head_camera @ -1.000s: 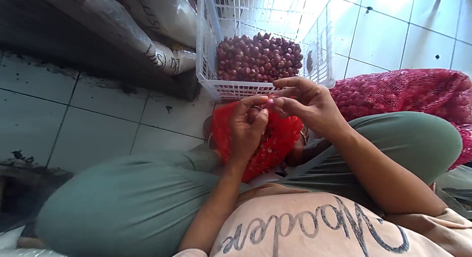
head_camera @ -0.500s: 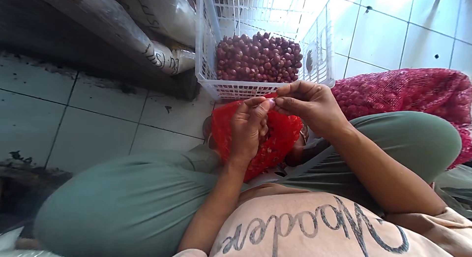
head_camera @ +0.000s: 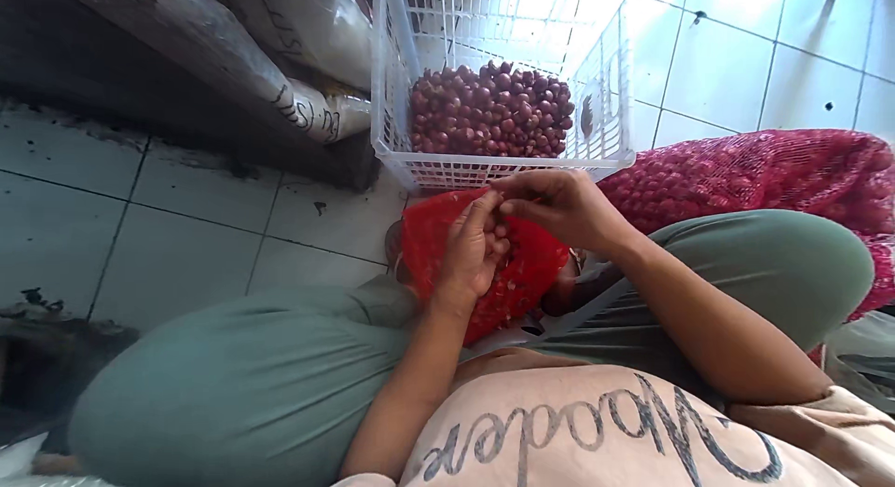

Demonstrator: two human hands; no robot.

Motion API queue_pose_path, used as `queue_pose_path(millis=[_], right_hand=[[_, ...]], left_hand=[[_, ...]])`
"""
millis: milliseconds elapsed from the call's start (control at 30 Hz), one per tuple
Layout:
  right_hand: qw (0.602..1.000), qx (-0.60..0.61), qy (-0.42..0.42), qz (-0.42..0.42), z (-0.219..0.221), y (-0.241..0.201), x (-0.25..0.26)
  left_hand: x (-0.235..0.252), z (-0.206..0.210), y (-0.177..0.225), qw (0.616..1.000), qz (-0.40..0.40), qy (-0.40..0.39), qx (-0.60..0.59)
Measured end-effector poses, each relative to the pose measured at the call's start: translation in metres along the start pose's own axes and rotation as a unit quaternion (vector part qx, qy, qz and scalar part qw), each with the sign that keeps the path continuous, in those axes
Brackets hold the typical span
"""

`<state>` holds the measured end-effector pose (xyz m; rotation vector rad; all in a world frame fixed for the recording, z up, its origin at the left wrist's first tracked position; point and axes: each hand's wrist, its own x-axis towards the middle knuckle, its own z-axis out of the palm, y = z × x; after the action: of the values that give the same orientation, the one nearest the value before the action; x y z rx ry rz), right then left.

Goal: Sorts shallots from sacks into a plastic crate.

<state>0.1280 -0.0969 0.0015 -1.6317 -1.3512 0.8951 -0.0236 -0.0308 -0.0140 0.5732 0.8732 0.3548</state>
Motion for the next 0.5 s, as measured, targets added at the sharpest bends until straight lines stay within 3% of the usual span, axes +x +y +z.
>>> queue_pose_path(millis=[167, 233, 367, 433, 500], right_hand=[[0.988, 0.095, -0.05, 0.111, -0.016, 0.0, 0.01], [0.981, 0.121, -0.011, 0.152, -0.019, -0.001, 0.012], [0.983, 0.099, 0.015, 0.157, -0.023, 0.005, 0.011], [0.983, 0.055, -0.077, 0.155, -0.021, 0.009, 0.01], [0.958, -0.031, -0.24, 0.155, -0.001, 0.021, 0.011]], left_hand=[[0.009, -0.004, 0.005, 0.996, -0.054, -0.015, -0.075], [0.015, -0.011, 0.015, 0.995, -0.009, -0.009, -0.103], [0.014, -0.017, 0.039, 0.977, 0.102, 0.095, -0.162], [0.01, -0.014, 0.045, 0.963, 0.131, 0.134, -0.194], [0.008, -0.011, 0.047, 0.953, 0.143, 0.153, -0.221]])
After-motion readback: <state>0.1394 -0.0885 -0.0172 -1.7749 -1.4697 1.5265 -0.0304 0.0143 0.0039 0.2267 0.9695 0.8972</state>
